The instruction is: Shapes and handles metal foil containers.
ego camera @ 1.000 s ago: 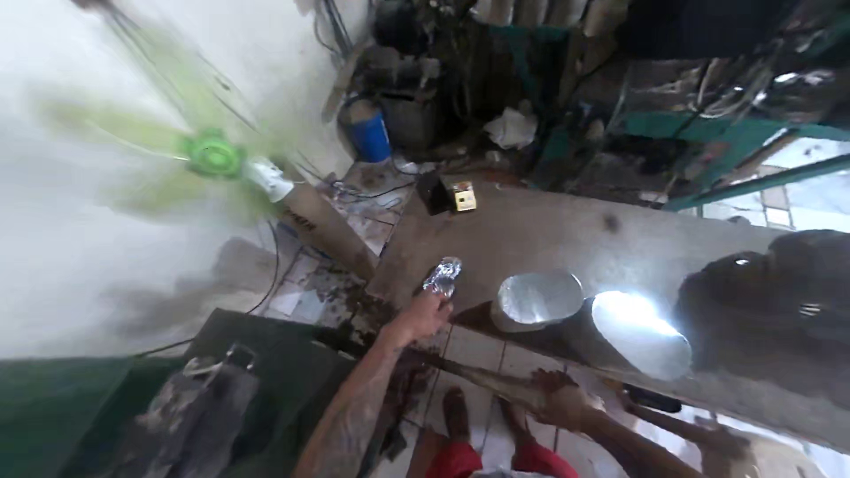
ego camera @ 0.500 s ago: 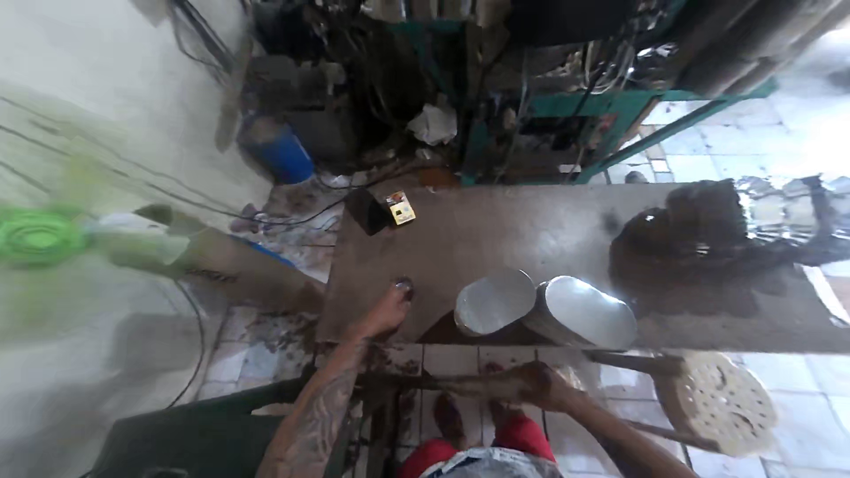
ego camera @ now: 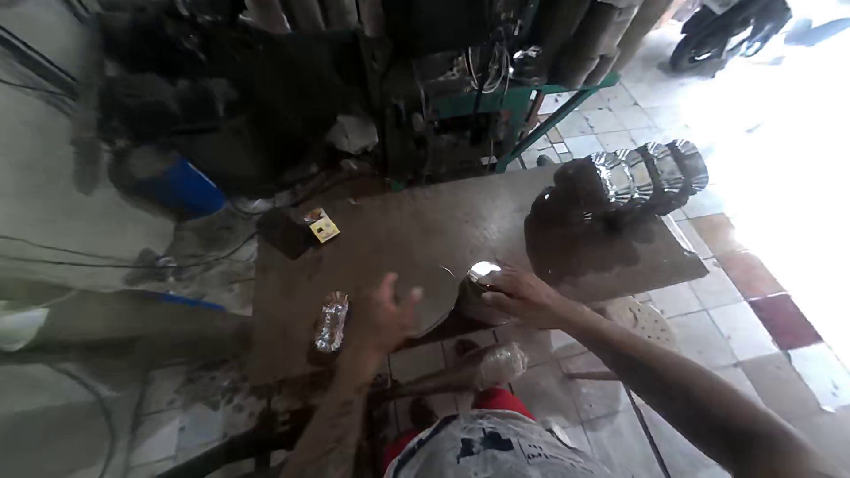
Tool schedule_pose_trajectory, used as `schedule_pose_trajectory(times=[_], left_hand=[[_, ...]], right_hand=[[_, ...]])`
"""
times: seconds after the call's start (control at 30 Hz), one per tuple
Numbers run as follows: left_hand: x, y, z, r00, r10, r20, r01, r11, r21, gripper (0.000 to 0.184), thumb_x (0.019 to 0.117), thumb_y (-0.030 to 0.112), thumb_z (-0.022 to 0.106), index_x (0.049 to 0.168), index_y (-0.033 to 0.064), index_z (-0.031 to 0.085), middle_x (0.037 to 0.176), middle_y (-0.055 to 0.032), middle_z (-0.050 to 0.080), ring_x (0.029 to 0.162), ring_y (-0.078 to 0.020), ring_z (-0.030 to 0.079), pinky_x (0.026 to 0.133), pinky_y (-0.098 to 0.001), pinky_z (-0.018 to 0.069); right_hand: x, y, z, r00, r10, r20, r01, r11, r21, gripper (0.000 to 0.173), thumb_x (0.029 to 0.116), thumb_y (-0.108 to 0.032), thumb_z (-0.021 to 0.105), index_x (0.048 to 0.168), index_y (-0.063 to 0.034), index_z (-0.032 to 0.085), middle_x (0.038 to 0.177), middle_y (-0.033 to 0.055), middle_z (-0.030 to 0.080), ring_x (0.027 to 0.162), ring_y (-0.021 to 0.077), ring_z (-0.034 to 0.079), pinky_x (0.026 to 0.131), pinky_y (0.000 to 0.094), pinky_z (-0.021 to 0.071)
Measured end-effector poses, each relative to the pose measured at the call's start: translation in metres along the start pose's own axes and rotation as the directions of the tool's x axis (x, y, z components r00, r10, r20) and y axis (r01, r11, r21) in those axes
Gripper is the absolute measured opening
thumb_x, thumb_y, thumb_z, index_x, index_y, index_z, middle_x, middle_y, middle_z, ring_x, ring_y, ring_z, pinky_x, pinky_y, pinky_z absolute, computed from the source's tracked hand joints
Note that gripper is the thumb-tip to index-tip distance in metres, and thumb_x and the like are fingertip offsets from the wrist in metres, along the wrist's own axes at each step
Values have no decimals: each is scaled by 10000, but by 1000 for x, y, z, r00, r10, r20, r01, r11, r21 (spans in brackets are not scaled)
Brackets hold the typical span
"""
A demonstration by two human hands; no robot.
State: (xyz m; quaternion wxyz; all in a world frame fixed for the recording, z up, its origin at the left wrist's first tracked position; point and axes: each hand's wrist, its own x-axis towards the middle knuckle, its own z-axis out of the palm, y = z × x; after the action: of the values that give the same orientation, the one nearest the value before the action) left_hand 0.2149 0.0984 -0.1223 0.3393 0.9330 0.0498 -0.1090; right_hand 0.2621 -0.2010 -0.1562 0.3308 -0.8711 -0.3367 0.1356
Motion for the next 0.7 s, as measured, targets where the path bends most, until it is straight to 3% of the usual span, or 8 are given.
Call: schedule_pose_trajectory(times=[0.13,0.27,0.37,0.43,0.53,0.6,0.63,0.7], left_hand=[[33,61,22,868,-17,497,-126,959,253,484,997,397,621,1380,102,587,1199,-189,677,1133,-366,650,975,-596,498],[67,32,-1,653,155,742,-86,988,-131,365,1027,226,626,1356,84,560,1064,-92,649,862,-140,614,806,-343,532],[79,18,-2,584,221,781,22,958,-287,285,1024,156,617,1294,74,579,918,-37,643,702,-62,592,668,-243,527],[78,19,-1,610,207,765,-10,967,-254,311,1007,149,644,1304,83,575,915,-52,659,699,-85,611,665,-266,540],[60,34,3,749,147,647,-168,985,-29,463,1027,194,592,1468,104,486,1122,-156,663,934,-239,654,847,-452,546],[24,40,2,874,220,433,-282,956,83,397,1054,237,499,1421,91,544,1112,-185,687,1015,-319,681,897,-548,541],[1,38,-5,916,289,279,-312,949,42,377,1042,207,475,1371,71,598,1101,-176,700,1033,-305,684,915,-533,542],[-49,25,-12,956,270,-114,-293,895,-336,346,943,95,465,1180,2,699,982,-72,719,914,-107,671,844,-319,551]], right_hand=[[5,1,-10,997,10,73,-16,997,79,471,1090,-391,435,1282,-40,683,1237,126,704,1273,227,603,1264,490,220],[6,9,-11,999,-16,41,11,994,113,479,1092,-405,424,1196,-31,704,1131,115,719,1173,222,648,1239,522,263],[1,14,1,994,-30,-105,43,992,118,356,1032,-351,600,1081,-31,749,986,86,748,1014,181,702,1200,507,355],[-3,11,9,991,-35,-131,42,998,54,275,941,-234,671,1083,-8,737,985,113,747,1003,222,708,1192,508,362],[-6,-7,10,997,-19,-81,5,985,-172,317,902,-218,667,1157,-34,711,1049,115,742,1074,278,696,1208,530,331],[-11,-37,9,974,-88,-211,18,949,-314,265,965,-211,610,1136,-48,729,1056,121,751,1044,311,713,1063,540,489],[-10,-52,8,940,-130,-316,38,959,-280,248,974,-172,584,1107,-28,735,1070,135,748,1028,309,714,954,510,561],[-9,-83,19,902,-71,-425,135,983,123,281,992,-82,495,1162,30,688,1126,114,713,1067,187,664,948,379,544]])
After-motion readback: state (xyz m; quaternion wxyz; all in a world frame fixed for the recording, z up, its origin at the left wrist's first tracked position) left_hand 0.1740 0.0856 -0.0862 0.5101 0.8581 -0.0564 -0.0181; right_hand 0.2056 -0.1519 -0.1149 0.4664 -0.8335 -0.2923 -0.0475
